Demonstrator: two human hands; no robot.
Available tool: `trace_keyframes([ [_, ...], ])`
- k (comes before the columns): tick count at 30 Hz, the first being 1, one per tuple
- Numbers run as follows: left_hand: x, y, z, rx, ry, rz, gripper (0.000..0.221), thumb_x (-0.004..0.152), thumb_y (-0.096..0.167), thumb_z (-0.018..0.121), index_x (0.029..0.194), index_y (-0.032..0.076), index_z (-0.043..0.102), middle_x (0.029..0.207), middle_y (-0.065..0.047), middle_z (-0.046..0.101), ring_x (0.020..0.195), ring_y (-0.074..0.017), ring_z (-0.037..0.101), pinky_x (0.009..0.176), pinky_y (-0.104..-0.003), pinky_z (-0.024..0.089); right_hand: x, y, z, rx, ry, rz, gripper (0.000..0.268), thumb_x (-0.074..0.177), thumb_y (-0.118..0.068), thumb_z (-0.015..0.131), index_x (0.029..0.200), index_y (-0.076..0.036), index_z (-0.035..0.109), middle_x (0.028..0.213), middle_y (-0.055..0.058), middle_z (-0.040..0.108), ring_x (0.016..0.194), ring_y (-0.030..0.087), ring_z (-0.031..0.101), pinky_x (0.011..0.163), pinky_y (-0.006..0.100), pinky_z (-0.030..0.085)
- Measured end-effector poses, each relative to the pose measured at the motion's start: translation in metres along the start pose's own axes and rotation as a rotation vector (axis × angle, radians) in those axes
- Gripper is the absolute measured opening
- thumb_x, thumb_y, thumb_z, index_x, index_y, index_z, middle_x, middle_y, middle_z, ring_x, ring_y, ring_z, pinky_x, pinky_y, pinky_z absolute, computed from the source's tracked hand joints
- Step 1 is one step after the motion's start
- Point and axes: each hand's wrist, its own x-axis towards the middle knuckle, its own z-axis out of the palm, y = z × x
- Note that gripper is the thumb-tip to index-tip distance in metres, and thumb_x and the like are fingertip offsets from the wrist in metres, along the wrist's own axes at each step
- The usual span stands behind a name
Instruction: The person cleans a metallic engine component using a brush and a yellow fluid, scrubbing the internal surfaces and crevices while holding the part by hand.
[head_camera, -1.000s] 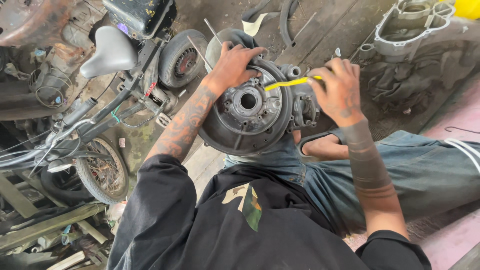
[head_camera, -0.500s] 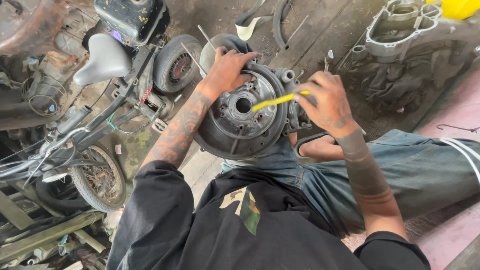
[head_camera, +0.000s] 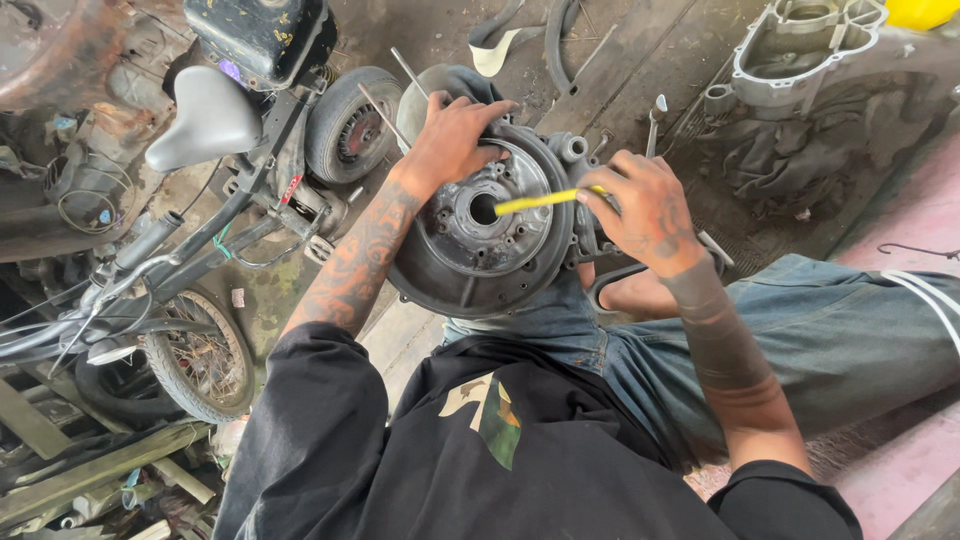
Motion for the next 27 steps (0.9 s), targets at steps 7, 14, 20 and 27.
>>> trace_keyframes([
  [7,0.000,0.000,0.002,0.003,0.020,0.013,0.062,0.092,0.038,0.076,0.147,0.020,0.052,0.109,-0.007,0.075,0.107,-0.0350,0.062,0.098,-0.054,0.030,-0.004,-0.001,0.000,0.100,-0.070,0.063,0.013,0.103,-0.026,0.071,0.101,-0.014,0.073,0.085,0.004,0.053,0.075,0.027,0.055,0.073,0.041,0.044],
  [14,-0.002,0.001,-0.001,-0.006,0.004,0.006,0.061,0.093,0.037,0.075,0.147,0.020,0.051,0.111,-0.007,0.074,0.108,-0.0346,0.061,0.099,-0.054,0.029,-0.009,0.002,0.006,0.134,-0.135,0.077,0.017,0.102,-0.028,0.072,0.100,-0.012,0.072,0.083,0.005,0.051,0.071,0.027,0.055,0.067,0.041,0.044],
  [20,-0.002,-0.003,0.005,0.007,0.040,0.031,0.063,0.092,0.039,0.076,0.146,0.019,0.052,0.108,-0.006,0.075,0.103,-0.0333,0.062,0.097,-0.053,0.030,-0.007,0.004,0.006,0.243,-0.186,0.104,0.018,0.103,-0.029,0.070,0.104,-0.011,0.072,0.088,0.005,0.055,0.073,0.027,0.058,0.069,0.039,0.045],
  [27,-0.002,-0.001,0.003,-0.004,0.033,0.021,0.062,0.092,0.038,0.076,0.146,0.019,0.052,0.108,-0.006,0.075,0.104,-0.0334,0.061,0.097,-0.053,0.029,-0.007,0.001,0.007,0.285,-0.215,0.162,0.015,0.103,-0.024,0.070,0.105,-0.009,0.073,0.087,0.004,0.057,0.071,0.025,0.059,0.069,0.038,0.047],
])
